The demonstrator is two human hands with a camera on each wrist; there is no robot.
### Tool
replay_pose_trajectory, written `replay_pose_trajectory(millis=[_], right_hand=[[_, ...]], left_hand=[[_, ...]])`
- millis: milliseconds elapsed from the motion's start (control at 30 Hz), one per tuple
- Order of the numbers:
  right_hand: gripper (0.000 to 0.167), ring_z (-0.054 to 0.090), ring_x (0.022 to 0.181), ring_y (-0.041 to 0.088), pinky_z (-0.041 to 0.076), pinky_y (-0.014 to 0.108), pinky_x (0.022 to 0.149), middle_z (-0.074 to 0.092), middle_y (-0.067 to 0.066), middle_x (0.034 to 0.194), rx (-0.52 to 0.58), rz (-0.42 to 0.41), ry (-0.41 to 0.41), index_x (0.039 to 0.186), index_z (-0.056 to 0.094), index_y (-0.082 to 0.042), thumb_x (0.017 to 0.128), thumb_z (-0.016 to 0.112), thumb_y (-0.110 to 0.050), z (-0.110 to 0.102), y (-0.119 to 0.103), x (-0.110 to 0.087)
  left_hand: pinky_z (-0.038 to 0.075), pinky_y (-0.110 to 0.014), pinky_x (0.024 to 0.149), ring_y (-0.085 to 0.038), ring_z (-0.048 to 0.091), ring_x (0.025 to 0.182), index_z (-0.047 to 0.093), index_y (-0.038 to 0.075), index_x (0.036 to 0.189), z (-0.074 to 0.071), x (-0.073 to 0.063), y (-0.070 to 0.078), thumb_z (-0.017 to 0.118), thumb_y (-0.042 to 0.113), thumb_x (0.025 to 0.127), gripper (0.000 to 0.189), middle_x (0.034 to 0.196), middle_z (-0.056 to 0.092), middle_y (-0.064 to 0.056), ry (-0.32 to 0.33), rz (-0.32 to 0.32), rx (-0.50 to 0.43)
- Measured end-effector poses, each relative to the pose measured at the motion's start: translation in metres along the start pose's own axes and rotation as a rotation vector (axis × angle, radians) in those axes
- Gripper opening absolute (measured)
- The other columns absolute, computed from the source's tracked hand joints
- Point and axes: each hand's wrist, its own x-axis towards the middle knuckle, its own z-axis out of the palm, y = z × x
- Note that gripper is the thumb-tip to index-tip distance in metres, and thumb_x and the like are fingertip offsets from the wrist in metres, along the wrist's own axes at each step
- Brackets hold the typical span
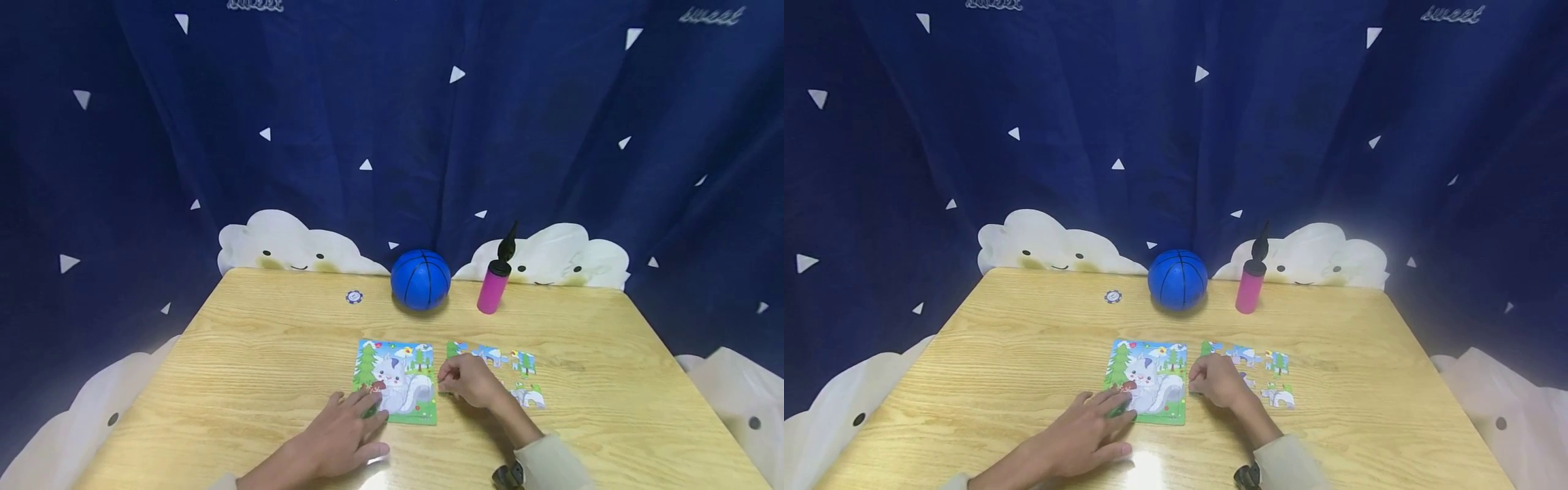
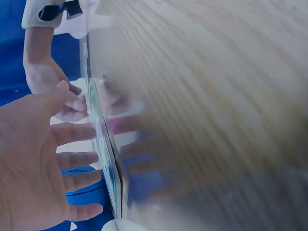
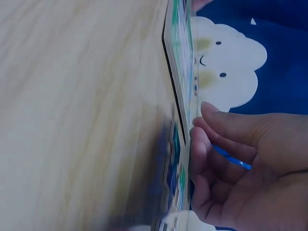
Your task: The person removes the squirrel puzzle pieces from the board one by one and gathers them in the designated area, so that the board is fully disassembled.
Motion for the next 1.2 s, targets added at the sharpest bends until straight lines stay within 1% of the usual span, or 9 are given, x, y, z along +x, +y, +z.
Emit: replay_pose_trajectory(millis=[200, 367, 500, 633, 900, 1200], right_hand=[[0.01, 0.049, 0.063, 0.01, 0.041, 0.018, 0.052, 0.058, 0.0, 0.071, 0.006, 0.016, 0.0, 0.082, 0.066, -0.004, 0.077, 0.074, -0.005, 0.014, -0.008, 0.006], [0.011, 0.05, 0.066, 0.008, 0.042, 0.017, 0.056, 0.059, -0.001, 0.072, -0.005, -0.046, 0.004, 0.084, 0.067, -0.002, 0.077, 0.075, -0.006, 0.025, -0.014, 0.011], [0.01, 0.049, 0.064, 0.007, 0.041, 0.017, 0.056, 0.058, -0.002, 0.069, -0.023, -0.049, 0.001, 0.082, 0.067, -0.003, 0.076, 0.075, -0.005, 0.03, -0.018, 0.013], [0.009, 0.048, 0.062, 0.007, 0.04, 0.017, 0.055, 0.057, -0.002, 0.067, -0.031, -0.039, -0.02, 0.081, 0.067, -0.003, 0.076, 0.074, -0.004, 0.033, -0.018, 0.013], [0.012, 0.046, 0.063, 0.008, 0.038, 0.018, 0.054, 0.053, -0.004, 0.067, -0.056, -0.04, -0.049, 0.084, 0.066, -0.004, 0.076, 0.074, -0.006, 0.036, -0.019, 0.012], [0.01, 0.048, 0.065, 0.01, 0.039, 0.017, 0.055, 0.054, -0.002, 0.07, -0.018, -0.003, -0.063, 0.083, 0.065, -0.005, 0.078, 0.074, -0.005, 0.03, -0.02, 0.012]], left_hand=[[0.038, -0.059, 0.102, -0.034, 0.036, 0.138, 0.046, 0.017, 0.141, 0.004, 0.002, 0.001, 0.034, 0.062, 0.094, 0.066, 0.15, 0.04, -0.01, -0.015, 0.048, -0.04], [0.037, -0.056, 0.105, -0.033, 0.035, 0.139, 0.046, 0.014, 0.141, 0.009, 0.002, 0.002, 0.033, 0.061, 0.095, 0.067, 0.151, 0.039, -0.01, 0.013, 0.114, -0.03], [0.038, -0.054, 0.105, -0.033, 0.036, 0.139, 0.047, 0.013, 0.14, 0.012, 0.002, 0.003, 0.031, 0.06, 0.096, 0.067, 0.15, 0.04, -0.01, 0.009, 0.149, -0.039], [0.038, -0.052, 0.106, -0.033, 0.036, 0.139, 0.046, 0.012, 0.141, 0.014, 0.002, 0.004, 0.029, 0.061, 0.096, 0.069, 0.149, 0.04, -0.011, -0.006, 0.155, -0.052], [0.037, -0.05, 0.107, -0.034, 0.038, 0.138, 0.047, 0.01, 0.14, 0.014, 0.002, 0.003, 0.03, 0.059, 0.096, 0.067, 0.148, 0.041, -0.013, 0.004, 0.175, -0.034], [0.039, -0.047, 0.107, -0.034, 0.041, 0.135, 0.049, 0.008, 0.138, 0.013, 0.005, 0.003, 0.031, 0.056, 0.097, 0.066, 0.146, 0.044, -0.015, 0.031, 0.21, -0.01]])
